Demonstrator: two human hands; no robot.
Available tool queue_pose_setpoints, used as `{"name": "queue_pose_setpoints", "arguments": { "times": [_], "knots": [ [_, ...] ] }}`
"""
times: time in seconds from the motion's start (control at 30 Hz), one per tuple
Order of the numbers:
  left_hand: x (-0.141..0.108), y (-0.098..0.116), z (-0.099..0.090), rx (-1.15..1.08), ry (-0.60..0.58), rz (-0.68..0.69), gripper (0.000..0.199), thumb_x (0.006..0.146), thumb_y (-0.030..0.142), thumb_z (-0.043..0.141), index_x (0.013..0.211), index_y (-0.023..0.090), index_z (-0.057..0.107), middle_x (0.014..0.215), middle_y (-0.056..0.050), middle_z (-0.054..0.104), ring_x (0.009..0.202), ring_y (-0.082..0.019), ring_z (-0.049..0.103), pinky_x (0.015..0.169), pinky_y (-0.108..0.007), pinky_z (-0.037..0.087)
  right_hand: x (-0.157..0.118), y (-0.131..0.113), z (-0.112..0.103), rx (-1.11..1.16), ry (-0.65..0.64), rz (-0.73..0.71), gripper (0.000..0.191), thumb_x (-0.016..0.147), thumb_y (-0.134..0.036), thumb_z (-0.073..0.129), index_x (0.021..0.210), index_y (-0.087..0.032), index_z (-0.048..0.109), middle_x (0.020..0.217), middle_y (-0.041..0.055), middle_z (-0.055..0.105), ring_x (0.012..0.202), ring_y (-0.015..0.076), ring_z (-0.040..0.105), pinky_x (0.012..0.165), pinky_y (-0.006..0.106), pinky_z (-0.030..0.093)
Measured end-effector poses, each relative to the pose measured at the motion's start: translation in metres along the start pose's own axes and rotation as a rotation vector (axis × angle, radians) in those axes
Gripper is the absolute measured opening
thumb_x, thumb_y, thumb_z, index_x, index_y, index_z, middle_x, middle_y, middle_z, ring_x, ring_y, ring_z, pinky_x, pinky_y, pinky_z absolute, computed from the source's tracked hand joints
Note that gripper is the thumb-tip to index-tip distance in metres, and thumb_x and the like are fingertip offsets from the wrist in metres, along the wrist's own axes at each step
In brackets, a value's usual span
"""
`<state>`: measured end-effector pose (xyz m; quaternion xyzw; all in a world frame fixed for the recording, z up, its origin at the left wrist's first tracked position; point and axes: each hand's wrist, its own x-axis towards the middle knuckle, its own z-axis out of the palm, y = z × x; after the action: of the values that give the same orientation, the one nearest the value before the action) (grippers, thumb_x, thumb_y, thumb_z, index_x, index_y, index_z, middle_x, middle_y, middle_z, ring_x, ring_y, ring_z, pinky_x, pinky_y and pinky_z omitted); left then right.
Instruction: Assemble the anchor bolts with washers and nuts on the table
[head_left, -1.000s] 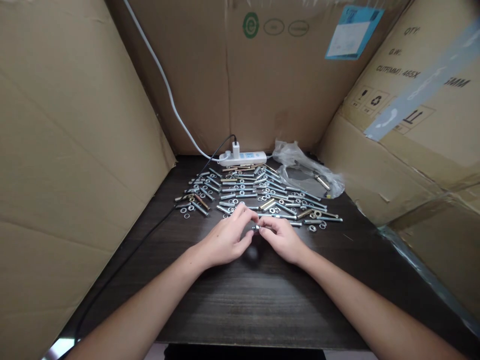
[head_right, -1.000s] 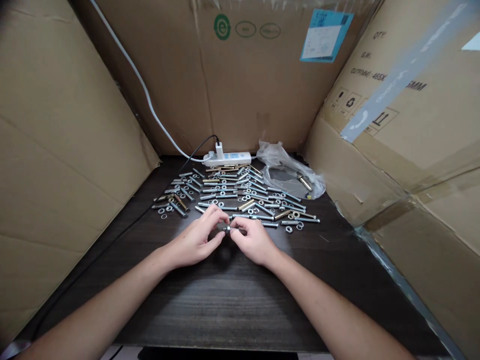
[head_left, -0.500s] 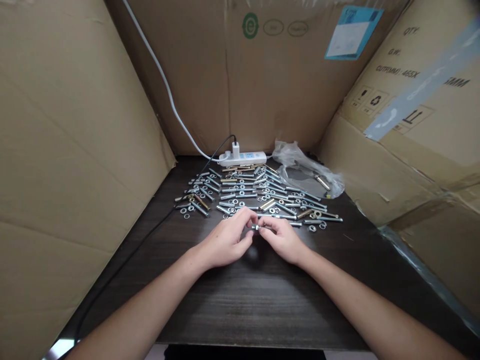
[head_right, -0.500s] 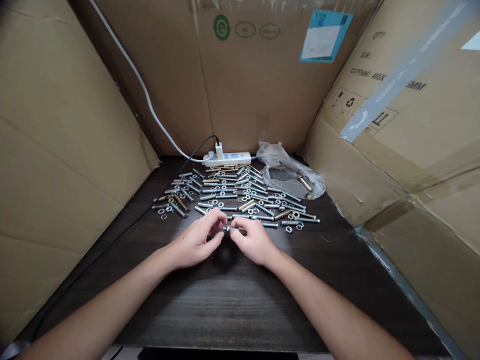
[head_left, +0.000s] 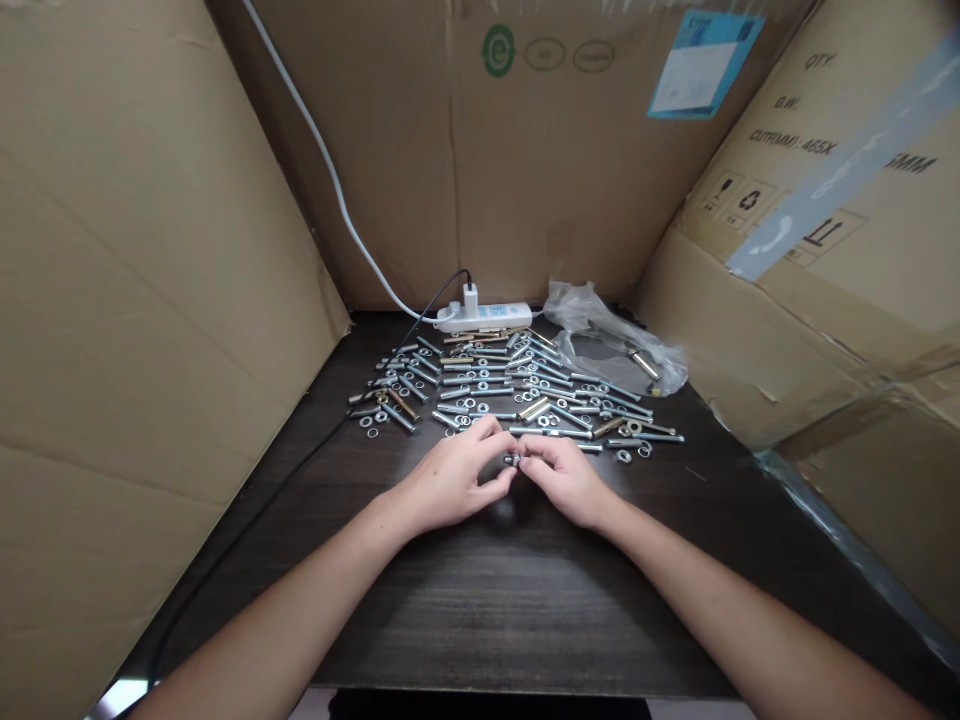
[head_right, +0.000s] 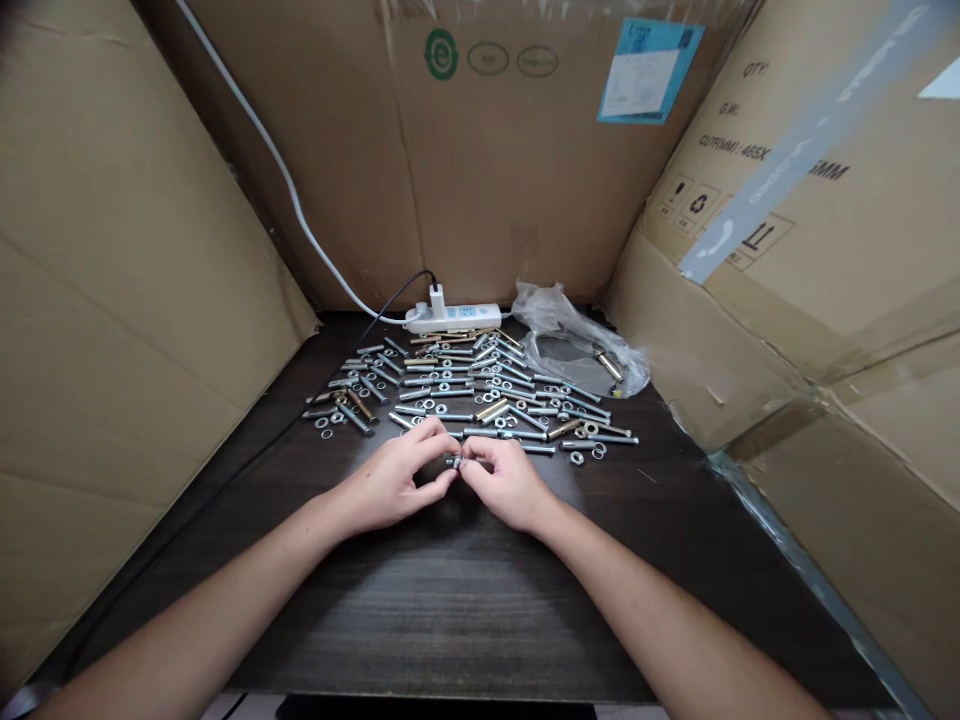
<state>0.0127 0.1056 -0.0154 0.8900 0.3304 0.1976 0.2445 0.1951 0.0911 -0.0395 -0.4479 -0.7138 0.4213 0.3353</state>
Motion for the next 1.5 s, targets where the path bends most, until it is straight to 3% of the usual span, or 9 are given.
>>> {"name": "queue_pose_setpoints", "arguments": {
  "times": [0.13, 0.33, 0.53, 0.63, 0.83, 0.93, 1.17, 1.37, 1.5],
  "knots": [
    [0.001, 0.0, 0.0, 0.011, 0.035, 0.017, 0.019, 0.085, 0.023, 0.047, 0.103, 0.022, 0.053, 0.097, -0.003, 0.049, 0.083, -0.014, 0.052, 0.076, -0.026, 0.044, -0.001, -0.002, -0.001, -0.004, -0.001, -0.008, 0.016, 0.08, -0.02, 0.041, 0.067, -0.017, 0.05, 0.064, -0.0014, 0.049, 0.062, 0.013, 0.044, 0.06, 0.025, 0.035],
    [0.001, -0.007, -0.001, -0.004, 0.117, -0.038, 0.015, 0.082, 0.021, 0.049, 0.097, 0.021, 0.051, 0.095, -0.002, 0.05, 0.08, -0.014, 0.053, 0.074, -0.026, 0.046, -0.004, -0.007, -0.007, -0.258, 0.148, -0.108, 0.008, 0.082, -0.022, 0.05, 0.086, -0.019, 0.056, 0.068, -0.0007, 0.056, 0.056, 0.0125, 0.047, 0.054, 0.024, 0.037],
    [0.002, -0.011, -0.002, -0.036, 0.159, -0.056, 0.019, 0.083, 0.02, 0.048, 0.102, 0.021, 0.051, 0.096, -0.002, 0.051, 0.073, -0.012, 0.05, 0.068, -0.025, 0.044, -0.003, -0.012, -0.015, -0.52, 0.169, -0.295, 0.011, 0.083, -0.024, 0.053, 0.091, -0.019, 0.059, 0.087, 0.0063, 0.063, 0.081, 0.019, 0.057, 0.074, 0.031, 0.044],
    [0.002, -0.016, -0.003, -0.077, 0.239, -0.116, 0.027, 0.084, 0.017, 0.045, 0.111, 0.021, 0.048, 0.093, -0.002, 0.05, 0.072, -0.012, 0.049, 0.065, -0.024, 0.043, 0.004, -0.006, -0.039, -0.666, 0.202, -0.325, 0.014, 0.087, -0.026, 0.05, 0.094, -0.019, 0.061, 0.091, 0.0086, 0.063, 0.087, 0.022, 0.054, 0.08, 0.035, 0.042],
    [0.002, -0.025, -0.008, -0.028, 0.269, -0.206, 0.026, 0.084, 0.018, 0.045, 0.109, 0.021, 0.047, 0.095, -0.003, 0.051, 0.08, -0.015, 0.052, 0.068, -0.026, 0.044, 0.034, 0.045, -0.13, -0.969, 0.5, -0.034, 0.023, 0.085, -0.033, 0.052, 0.093, -0.018, 0.067, 0.091, 0.0111, 0.056, 0.088, 0.0252, 0.053, 0.075, 0.037, 0.042],
    [0.002, -0.029, -0.009, 0.022, 0.272, -0.248, 0.028, 0.084, 0.018, 0.045, 0.111, 0.02, 0.045, 0.098, -0.003, 0.052, 0.082, -0.015, 0.054, 0.07, -0.028, 0.044, 0.051, 0.07, -0.156, -1.055, 0.5, 0.177, 0.025, 0.084, -0.036, 0.052, 0.094, -0.02, 0.068, 0.092, 0.0104, 0.057, 0.083, 0.0243, 0.054, 0.066, 0.034, 0.04],
    [0.002, -0.044, -0.01, 0.144, 0.257, -0.265, 0.02, 0.084, 0.013, 0.043, 0.101, 0.02, 0.05, 0.096, -0.003, 0.052, 0.084, -0.016, 0.053, 0.073, -0.028, 0.044, 0.079, 0.089, -0.165, -1.103, 0.41, 0.383, 0.029, 0.085, -0.038, 0.05, 0.099, -0.022, 0.069, 0.093, 0.0093, 0.063, 0.085, 0.0243, 0.056, 0.065, 0.031, 0.038],
    [0.0, -0.047, -0.012, 0.172, 0.163, -0.147, 0.019, 0.085, 0.009, 0.039, 0.089, 0.019, 0.055, 0.092, -0.003, 0.053, 0.089, -0.017, 0.051, 0.08, -0.03, 0.043, 0.084, 0.094, -0.168, -1.071, 0.387, 0.381, 0.029, 0.085, -0.033, 0.048, 0.101, -0.02, 0.069, 0.1, 0.01, 0.066, 0.089, 0.025, 0.058, 0.07, 0.032, 0.04],
    [0.0, -0.045, -0.014, 0.165, 0.178, -0.141, 0.019, 0.086, 0.01, 0.038, 0.09, 0.019, 0.055, 0.092, -0.003, 0.054, 0.089, -0.017, 0.051, 0.08, -0.031, 0.043, 0.074, 0.075, -0.161, -1.063, 0.418, 0.358, 0.032, 0.086, -0.028, 0.044, 0.109, -0.019, 0.065, 0.105, 0.0102, 0.065, 0.091, 0.0251, 0.058, 0.071, 0.033, 0.041]
  ]
}}
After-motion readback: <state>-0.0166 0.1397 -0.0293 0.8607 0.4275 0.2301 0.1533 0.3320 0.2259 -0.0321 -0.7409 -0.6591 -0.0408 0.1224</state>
